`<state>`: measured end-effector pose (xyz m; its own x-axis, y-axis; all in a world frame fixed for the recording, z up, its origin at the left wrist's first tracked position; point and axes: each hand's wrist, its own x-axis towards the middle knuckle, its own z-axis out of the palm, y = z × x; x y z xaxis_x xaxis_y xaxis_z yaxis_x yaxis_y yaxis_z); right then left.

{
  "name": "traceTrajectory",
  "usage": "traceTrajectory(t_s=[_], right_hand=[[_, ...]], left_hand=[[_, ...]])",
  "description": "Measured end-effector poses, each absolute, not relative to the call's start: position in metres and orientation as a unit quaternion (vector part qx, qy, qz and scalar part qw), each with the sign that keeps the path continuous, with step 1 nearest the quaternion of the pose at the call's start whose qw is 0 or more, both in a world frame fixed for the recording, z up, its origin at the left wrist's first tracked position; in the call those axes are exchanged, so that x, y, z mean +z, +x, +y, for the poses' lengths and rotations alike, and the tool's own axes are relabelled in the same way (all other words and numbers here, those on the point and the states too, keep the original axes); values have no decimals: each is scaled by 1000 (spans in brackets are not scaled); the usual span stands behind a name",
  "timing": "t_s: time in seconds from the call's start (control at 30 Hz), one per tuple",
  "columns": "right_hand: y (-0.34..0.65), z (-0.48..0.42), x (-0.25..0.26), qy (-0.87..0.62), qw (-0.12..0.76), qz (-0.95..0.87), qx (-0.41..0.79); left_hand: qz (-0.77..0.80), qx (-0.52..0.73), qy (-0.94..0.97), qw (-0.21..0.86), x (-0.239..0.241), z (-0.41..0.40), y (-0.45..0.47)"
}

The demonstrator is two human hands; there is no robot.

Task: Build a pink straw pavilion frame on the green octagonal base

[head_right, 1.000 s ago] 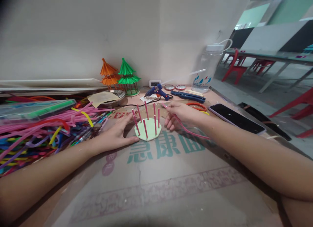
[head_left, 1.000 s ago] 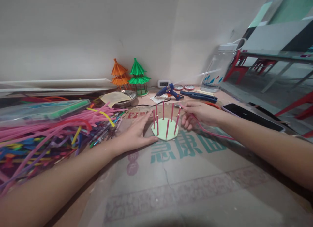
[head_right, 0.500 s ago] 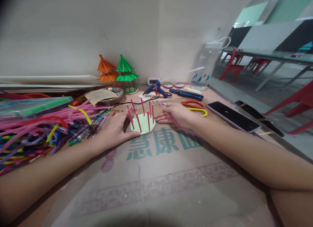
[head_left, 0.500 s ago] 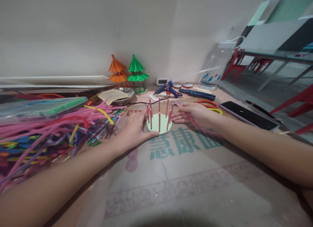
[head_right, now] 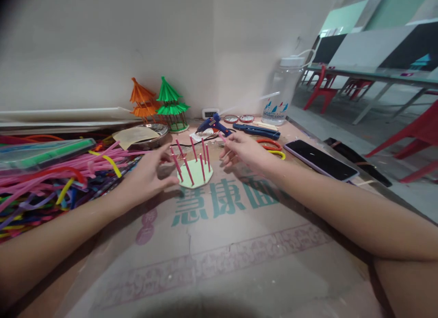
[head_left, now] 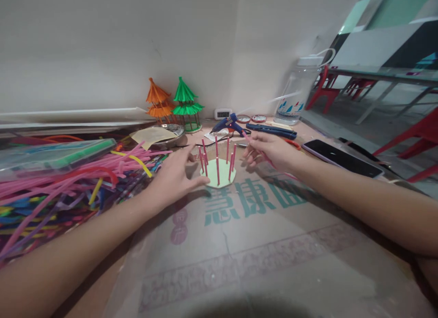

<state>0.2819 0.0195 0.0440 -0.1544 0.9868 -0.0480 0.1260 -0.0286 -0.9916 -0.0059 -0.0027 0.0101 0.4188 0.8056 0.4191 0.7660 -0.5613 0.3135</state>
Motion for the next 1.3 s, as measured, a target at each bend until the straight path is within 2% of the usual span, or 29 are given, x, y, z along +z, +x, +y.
traceTrajectory(t_s=[0.07,0.13,0.23,0.37,0.53,0.77,1.3], right_hand=[[288,17,51,-477,474,-617,409],[292,11,60,-454,495,-678,300],[289,-1,74,-421,463,-764,158],[279,-4,88,-357,377,-853,48],[274,2,87,-314,339,-887,22],[273,-1,72,-313,350,-883,13],[271,2,64,-277,332,-902,-4]], left_hand=[[439,367,820,-9,21,-8,-11],[397,405,821,-67,32,-16,-11],[346,388,849,-93,53,-25,-1],[346,329,877,-49,89,-18,13],[320,248,914,-3,109,-7,16],[299,286,910,-17,88,-9,17],[327,321,888,47,74,-10,29]])
